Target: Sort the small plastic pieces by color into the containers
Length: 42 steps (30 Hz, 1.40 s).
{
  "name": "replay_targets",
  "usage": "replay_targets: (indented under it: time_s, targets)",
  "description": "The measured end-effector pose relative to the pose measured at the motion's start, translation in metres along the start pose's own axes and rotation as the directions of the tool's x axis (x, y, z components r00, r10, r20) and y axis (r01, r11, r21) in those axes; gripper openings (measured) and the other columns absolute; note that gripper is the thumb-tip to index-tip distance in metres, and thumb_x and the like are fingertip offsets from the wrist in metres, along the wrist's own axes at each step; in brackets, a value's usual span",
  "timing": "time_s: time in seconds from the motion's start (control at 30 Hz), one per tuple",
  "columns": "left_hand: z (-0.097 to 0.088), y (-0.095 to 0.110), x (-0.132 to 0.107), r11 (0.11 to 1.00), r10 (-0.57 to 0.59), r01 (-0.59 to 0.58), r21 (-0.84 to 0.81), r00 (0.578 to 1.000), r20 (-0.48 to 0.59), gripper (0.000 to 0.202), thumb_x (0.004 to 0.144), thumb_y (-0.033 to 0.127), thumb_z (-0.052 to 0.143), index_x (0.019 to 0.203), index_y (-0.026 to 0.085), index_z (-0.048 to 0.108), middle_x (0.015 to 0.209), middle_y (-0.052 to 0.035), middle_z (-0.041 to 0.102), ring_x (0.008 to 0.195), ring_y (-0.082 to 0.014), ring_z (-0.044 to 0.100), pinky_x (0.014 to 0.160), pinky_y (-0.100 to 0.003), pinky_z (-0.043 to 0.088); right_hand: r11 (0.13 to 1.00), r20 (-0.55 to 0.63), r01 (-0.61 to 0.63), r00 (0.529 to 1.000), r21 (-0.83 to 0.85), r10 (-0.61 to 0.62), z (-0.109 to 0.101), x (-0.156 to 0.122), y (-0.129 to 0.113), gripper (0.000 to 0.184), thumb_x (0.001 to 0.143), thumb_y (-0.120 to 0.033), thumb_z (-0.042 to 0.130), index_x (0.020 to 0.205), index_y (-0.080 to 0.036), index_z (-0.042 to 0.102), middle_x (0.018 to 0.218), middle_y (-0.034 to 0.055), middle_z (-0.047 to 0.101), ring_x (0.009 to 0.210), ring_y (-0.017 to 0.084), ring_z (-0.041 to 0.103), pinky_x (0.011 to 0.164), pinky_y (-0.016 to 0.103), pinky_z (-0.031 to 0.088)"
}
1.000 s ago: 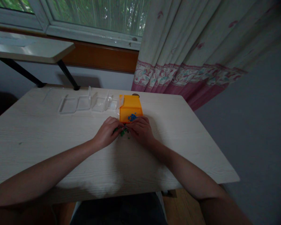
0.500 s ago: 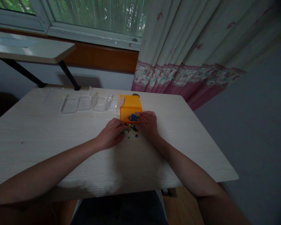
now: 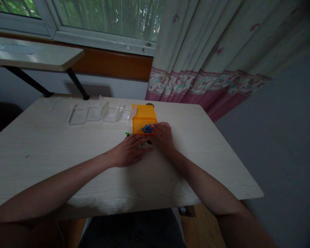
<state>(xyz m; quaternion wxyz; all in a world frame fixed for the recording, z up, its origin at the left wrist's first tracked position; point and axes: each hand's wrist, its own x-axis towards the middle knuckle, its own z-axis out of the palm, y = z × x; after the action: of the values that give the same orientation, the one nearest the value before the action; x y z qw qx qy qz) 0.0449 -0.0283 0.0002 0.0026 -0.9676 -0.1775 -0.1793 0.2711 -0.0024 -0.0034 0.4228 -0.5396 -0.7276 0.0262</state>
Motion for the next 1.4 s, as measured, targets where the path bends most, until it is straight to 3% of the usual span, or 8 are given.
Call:
replay_targets:
  time_s: [0.23, 0.47, 0.57, 0.73, 1.1, 1.27, 1.4]
  targets:
    - [0.0009, -0.0011, -0.0012, 1.0, 0.015, -0.015, -0.001, 1.0, 0.0, 0.04, 0.096, 0.031, 0.055, 0.136, 0.032, 0.057, 0.151, -0.0068, 0.044, 0.135, -0.0303, 0.041, 0.114, -0.052, 0.034, 1.0, 0.004, -0.006, 1.0, 0.009, 0.006, 0.0002, 0.0008, 0.0014, 0.047, 0.099, -0.052, 0.041, 0.09, -0.022, 0.075, 0.084, 0.0058, 0.073, 0.083, 0.02, 0.063, 0.086, 0.038, 0.045]
    - [0.0006, -0.0037, -0.0034, 0.995, -0.087, 0.083, -0.052, 0.994, -0.072, 0.023, 0.093, 0.026, 0.056, 0.111, 0.019, 0.067, 0.129, -0.0118, 0.059, 0.122, -0.0294, 0.052, 0.104, -0.048, 0.046, 1.0, 0.034, -0.001, 0.999, -0.003, 0.001, -0.0007, -0.0002, 0.003, 0.047, 0.1, -0.051, 0.041, 0.088, -0.021, 0.075, 0.086, 0.0067, 0.073, 0.085, 0.021, 0.063, 0.086, 0.038, 0.044]
    - [0.0005, -0.0043, -0.0031, 0.991, -0.116, 0.107, -0.081, 0.987, -0.111, 0.023, 0.091, 0.024, 0.057, 0.112, 0.016, 0.065, 0.122, -0.0132, 0.061, 0.118, -0.0282, 0.054, 0.103, -0.048, 0.047, 1.0, 0.035, 0.004, 0.999, 0.002, -0.004, 0.0, 0.0002, 0.0028, 0.047, 0.1, -0.051, 0.042, 0.087, -0.021, 0.075, 0.084, 0.0064, 0.073, 0.082, 0.02, 0.063, 0.085, 0.038, 0.045]
    - [0.0019, -0.0051, -0.0035, 0.985, -0.153, 0.14, -0.096, 0.979, -0.138, 0.028, 0.09, 0.024, 0.057, 0.117, 0.018, 0.063, 0.121, -0.0131, 0.06, 0.115, -0.0288, 0.055, 0.1, -0.05, 0.048, 1.0, 0.027, 0.015, 1.0, 0.022, -0.015, 0.0012, 0.0002, 0.0022, 0.046, 0.1, -0.05, 0.042, 0.087, -0.021, 0.075, 0.084, 0.0063, 0.074, 0.082, 0.02, 0.064, 0.086, 0.038, 0.046]
    - [-0.0025, -0.0039, -0.0024, 0.971, -0.19, 0.172, -0.168, 0.977, -0.098, 0.013, 0.093, 0.025, 0.055, 0.094, 0.018, 0.065, 0.115, -0.0116, 0.061, 0.111, -0.0261, 0.054, 0.098, -0.045, 0.047, 0.999, 0.009, 0.019, 1.0, 0.048, -0.019, 0.0009, -0.0006, 0.0024, 0.044, 0.099, -0.05, 0.045, 0.088, -0.021, 0.077, 0.085, 0.0066, 0.074, 0.084, 0.021, 0.065, 0.086, 0.038, 0.048]
    - [-0.0033, -0.0037, -0.0008, 0.971, -0.188, 0.168, -0.173, 0.977, -0.102, 0.013, 0.093, 0.026, 0.054, 0.094, 0.017, 0.064, 0.112, -0.0114, 0.062, 0.109, -0.0259, 0.055, 0.097, -0.044, 0.048, 0.998, 0.003, 0.022, 1.0, 0.054, -0.023, -0.0003, -0.0005, 0.0005, 0.044, 0.099, -0.05, 0.045, 0.088, -0.022, 0.076, 0.085, 0.0067, 0.074, 0.085, 0.021, 0.065, 0.086, 0.04, 0.048]
    - [-0.0028, -0.0043, -0.0012, 0.969, -0.192, 0.173, -0.176, 0.977, -0.095, 0.018, 0.093, 0.029, 0.057, 0.104, 0.018, 0.064, 0.113, -0.0118, 0.062, 0.108, -0.0261, 0.055, 0.097, -0.044, 0.048, 0.998, 0.019, 0.021, 1.0, 0.061, -0.022, -0.0022, 0.0, -0.002, 0.045, 0.099, -0.051, 0.043, 0.088, -0.022, 0.077, 0.084, 0.0065, 0.074, 0.084, 0.021, 0.065, 0.086, 0.04, 0.049]
